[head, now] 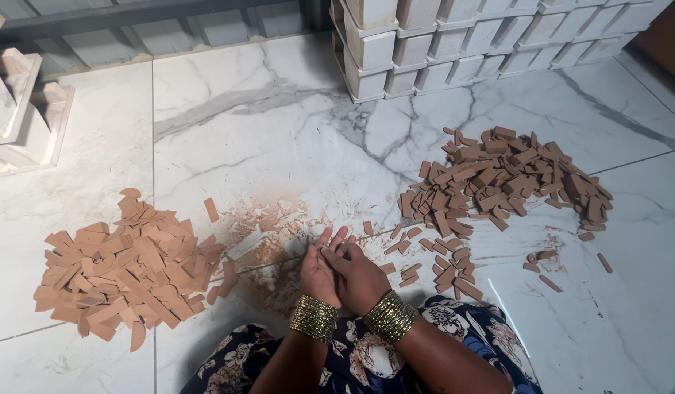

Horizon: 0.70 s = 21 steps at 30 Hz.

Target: The person sits on the floor and sorts small flat brown pieces by shade, picking pieces one at a time and placing lighter pieces into a pile on the left and darker pieces into a pile on the right, occasionally brushing dust aside.

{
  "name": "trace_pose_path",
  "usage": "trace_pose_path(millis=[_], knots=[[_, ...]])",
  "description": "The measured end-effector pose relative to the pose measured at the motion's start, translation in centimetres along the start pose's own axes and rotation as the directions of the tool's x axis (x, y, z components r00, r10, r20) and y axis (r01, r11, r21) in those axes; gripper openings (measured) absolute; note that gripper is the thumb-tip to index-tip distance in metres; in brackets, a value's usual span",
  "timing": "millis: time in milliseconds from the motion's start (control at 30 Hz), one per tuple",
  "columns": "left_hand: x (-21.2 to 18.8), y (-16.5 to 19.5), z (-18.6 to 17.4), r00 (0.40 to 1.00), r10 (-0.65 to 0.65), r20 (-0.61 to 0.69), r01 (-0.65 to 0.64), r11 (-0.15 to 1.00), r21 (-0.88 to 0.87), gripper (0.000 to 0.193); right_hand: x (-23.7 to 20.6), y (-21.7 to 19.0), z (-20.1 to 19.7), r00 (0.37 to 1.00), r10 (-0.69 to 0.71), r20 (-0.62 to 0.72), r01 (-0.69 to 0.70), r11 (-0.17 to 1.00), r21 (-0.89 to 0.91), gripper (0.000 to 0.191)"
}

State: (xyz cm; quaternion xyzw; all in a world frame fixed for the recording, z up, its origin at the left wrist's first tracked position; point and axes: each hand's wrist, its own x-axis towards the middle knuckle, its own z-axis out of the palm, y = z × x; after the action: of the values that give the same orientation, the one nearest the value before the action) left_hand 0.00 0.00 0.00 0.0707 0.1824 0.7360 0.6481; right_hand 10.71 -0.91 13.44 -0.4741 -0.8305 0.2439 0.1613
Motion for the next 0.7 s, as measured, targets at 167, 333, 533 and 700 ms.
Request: trace_pose_path(millis=[167,333,533,700], knots=[[-1.0,4.1,4.6,0.968,-0.006,-0.252,0.024,0.997,0.069,0.070,-2.0,-0.4,0.1,0.996,-0.087,0.022,0.084,0.992,0.092,0.055],[-1.4,3.0,5.8,0.976,-0.007,-0.217,0.029,0.995,0.098,0.073,-0.7,-0.5,0.3,0.997,-0.056,-0.048,0.059,0.995,0.082,0.043],[-1.1,4.3,5.1,0.960,0.055,-0.276,-0.017,0.990,0.137,0.072,-1.9,-1.4,0.0,0.998,-0.055,0.005,0.055,0.993,0.106,0.045],[-1.8,2.1,4.7,0.980,-0.030,-0.199,0.044,0.997,0.065,0.075,-0.6,-0.9,0.0,0.999,-0.030,-0.017,0.030,0.999,0.036,0.037]])
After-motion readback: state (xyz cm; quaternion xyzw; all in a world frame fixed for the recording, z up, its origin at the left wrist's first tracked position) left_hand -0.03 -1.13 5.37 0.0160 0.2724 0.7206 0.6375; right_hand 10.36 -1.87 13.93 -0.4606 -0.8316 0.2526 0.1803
